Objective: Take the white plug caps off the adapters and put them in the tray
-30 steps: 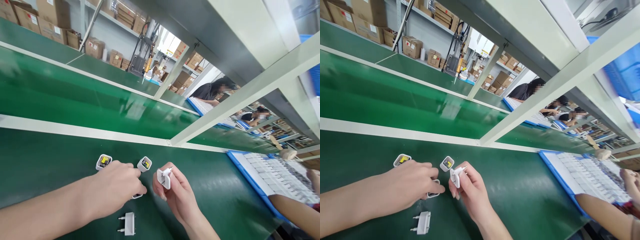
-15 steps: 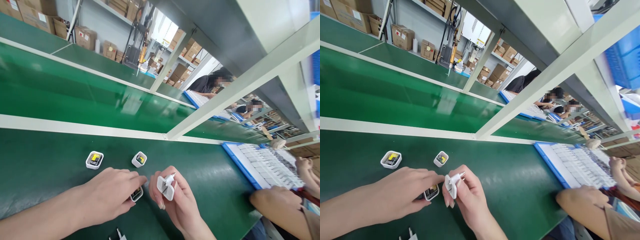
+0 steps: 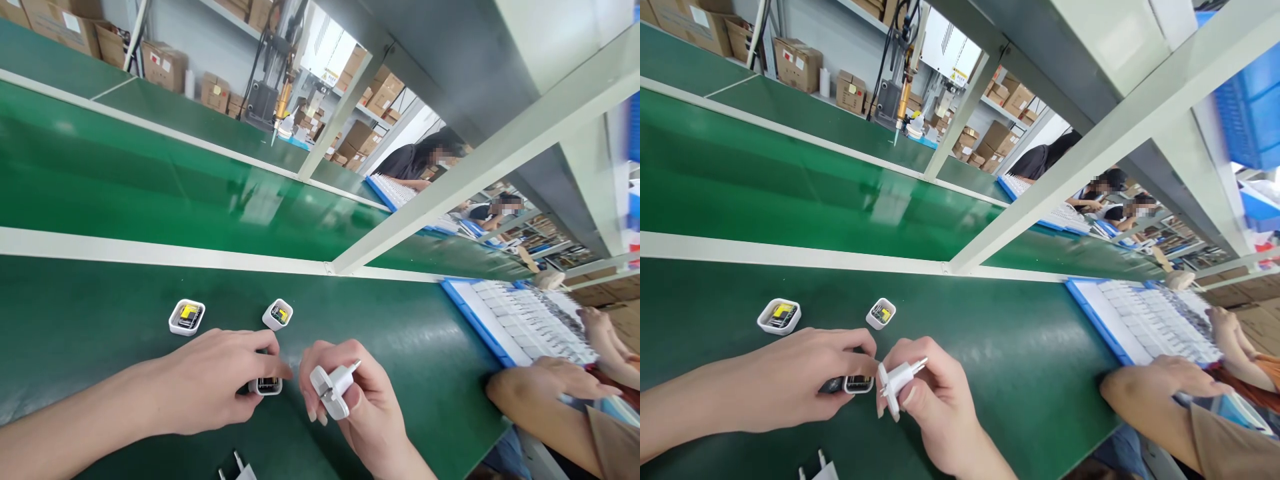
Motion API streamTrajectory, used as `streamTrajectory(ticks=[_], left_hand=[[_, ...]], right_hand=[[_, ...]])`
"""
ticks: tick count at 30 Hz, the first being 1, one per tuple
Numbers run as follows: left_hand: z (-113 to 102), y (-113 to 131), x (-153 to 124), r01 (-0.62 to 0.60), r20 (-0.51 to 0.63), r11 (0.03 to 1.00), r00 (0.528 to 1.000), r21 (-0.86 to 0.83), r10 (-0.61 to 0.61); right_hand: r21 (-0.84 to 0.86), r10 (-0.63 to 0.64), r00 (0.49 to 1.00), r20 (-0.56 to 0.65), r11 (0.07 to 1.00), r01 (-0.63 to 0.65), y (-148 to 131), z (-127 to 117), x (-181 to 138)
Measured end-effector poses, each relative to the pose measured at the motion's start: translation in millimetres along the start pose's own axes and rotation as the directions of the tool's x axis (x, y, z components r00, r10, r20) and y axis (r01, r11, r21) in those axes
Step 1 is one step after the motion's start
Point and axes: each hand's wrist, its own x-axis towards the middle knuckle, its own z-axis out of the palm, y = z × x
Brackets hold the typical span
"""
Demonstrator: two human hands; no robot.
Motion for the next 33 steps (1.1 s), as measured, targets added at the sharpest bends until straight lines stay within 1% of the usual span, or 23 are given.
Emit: streamTrajectory(ticks=[3,5,8,10,13,15,17,19,21,24,26,28,33], left_hand=[[1.1,-1.3,0.7,0.005,0.000,1.000,1.000,-0.008,-0.005],[2.4,-2.0,1.4,0.012,-0.003,1.000,1.000,-0.011,-0.012],[4.1,-2.4,1.6,0.016,-0.022,1.000,1.000,-0.026,-0.017],[4.0,-2.1,1.2,0.018,-0.030,0.999,0.999,-0.029,-0.019],[2.5,-1.3,0.4,0.026,-0.004,0.999,1.000,-0.037,-0.026],[2.3,-1.4,0.5,0.033,0.013,0.998,0.999,-0.046,-0.033],[3.5,-2.4,1.3,0.038,0.013,0.998,0.999,-0.050,-0.038],[5.0,-3.5,2.3,0.039,-0.001,0.998,0.999,-0.047,-0.039],[5.1,-4.0,2.8,0.037,-0.014,0.998,0.999,-0.046,-0.038],[2.3,-3.4,2.1,0.024,-0.007,0.999,1.000,-0.045,-0.025],[0.8,-3.3,1.3,0.011,-0.008,0.999,1.000,-0.047,-0.012],[1.2,-4.2,0.7,-0.002,-0.031,0.998,1.000,-0.057,0.000],[6.0,-7.7,1.3,-0.016,-0.070,0.998,0.997,-0.062,0.012]], right_hand=[[0.066,0.020,1.000,-0.011,0.998,-0.020,-0.6,3.7,0.7],[0.188,0.078,0.997,-0.019,0.979,-0.073,-2.2,7.8,2.3],[0.391,0.208,0.978,-0.024,0.902,-0.183,-6.1,15.0,5.7],[0.478,0.254,0.967,-0.028,0.853,-0.210,-8.1,18.9,7.7],[0.552,0.252,0.968,-0.014,0.809,-0.203,-8.6,22.2,9.6],[0.565,0.239,0.971,-0.003,0.801,-0.196,-7.6,23.2,10.7],[0.537,0.226,0.973,-0.035,0.826,-0.172,-5.5,23.3,11.6],[0.472,0.183,0.978,-0.099,0.874,-0.115,-2.2,22.7,11.7],[0.378,0.107,0.984,-0.145,0.925,-0.045,1.9,21.2,10.5],[0.180,-0.002,0.986,-0.166,0.983,0.032,6.8,18.5,6.3],[0.045,-0.058,0.985,-0.161,0.997,0.066,7.5,17.8,3.6],[-0.049,-0.101,0.983,-0.153,0.994,0.095,6.2,18.6,1.8],[-0.143,-0.161,0.975,-0.156,0.980,0.139,0.3,21.4,2.2]])
